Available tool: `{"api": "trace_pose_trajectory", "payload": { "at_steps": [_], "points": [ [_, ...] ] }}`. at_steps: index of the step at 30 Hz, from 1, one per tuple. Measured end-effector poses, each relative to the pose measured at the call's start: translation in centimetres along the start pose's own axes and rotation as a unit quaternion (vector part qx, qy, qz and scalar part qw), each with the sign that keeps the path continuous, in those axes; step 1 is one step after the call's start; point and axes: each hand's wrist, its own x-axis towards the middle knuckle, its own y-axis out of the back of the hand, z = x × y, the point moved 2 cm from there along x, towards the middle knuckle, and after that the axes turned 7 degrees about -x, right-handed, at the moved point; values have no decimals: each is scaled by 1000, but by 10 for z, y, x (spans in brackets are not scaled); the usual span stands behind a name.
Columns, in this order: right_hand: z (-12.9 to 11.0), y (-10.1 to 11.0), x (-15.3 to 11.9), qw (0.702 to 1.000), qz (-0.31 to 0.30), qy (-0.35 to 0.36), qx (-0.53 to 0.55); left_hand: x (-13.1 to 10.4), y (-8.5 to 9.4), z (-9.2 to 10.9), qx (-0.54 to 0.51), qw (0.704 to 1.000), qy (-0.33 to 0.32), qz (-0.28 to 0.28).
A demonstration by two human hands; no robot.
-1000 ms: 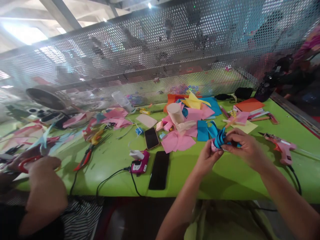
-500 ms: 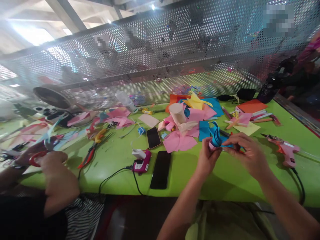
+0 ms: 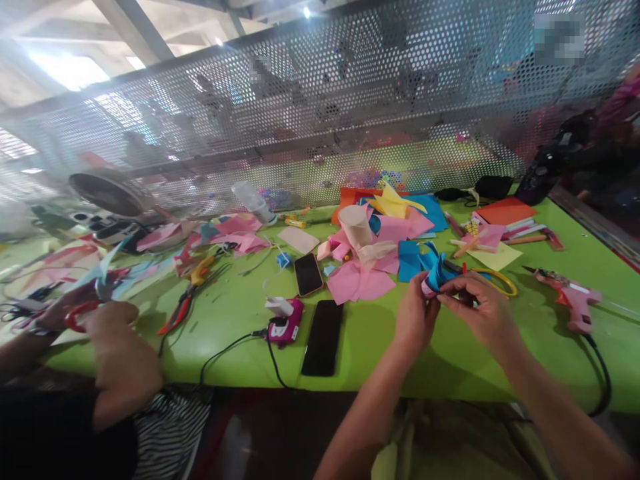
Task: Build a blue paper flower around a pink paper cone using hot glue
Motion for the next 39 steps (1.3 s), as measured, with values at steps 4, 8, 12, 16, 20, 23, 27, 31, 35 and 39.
{"api": "trace_pose_trajectory", "payload": {
  "at_steps": [4, 8, 12, 16, 20, 23, 27, 31, 35, 39],
  "points": [
    [6, -6, -3, 998, -8, -48, 31, 0, -1, -1, 45, 998, -31, 8],
    [9, -12, -8, 996, 12, -72, 47, 1, -1, -3, 99, 994, -38, 13],
    [12, -17, -13, 994, -3, -93, 65, 0, -1, -2, 133, 990, -47, 0],
    [15, -21, -15, 990, -6, -114, 80, 0, -2, -1, 155, 987, -34, -9],
    [20, -25, -16, 987, 9, -126, 100, 0, -1, 2, 167, 985, -34, -16],
    [21, -26, -19, 988, 8, -122, 97, 0, -1, 1, 163, 986, -29, -24],
    [11, -21, -23, 998, 39, -41, 4, 1, -3, -2, 68, 997, -18, -28],
    [-2, -12, -24, 995, 84, 12, -51, 2, -5, -3, -54, 998, 8, -39],
    [-1, -5, -19, 996, 78, -6, -33, 3, -4, 4, -121, 992, 13, -38],
    [3, -2, -15, 999, 45, -24, -15, 2, -2, 7, -94, 995, 16, -42]
  ]
}}
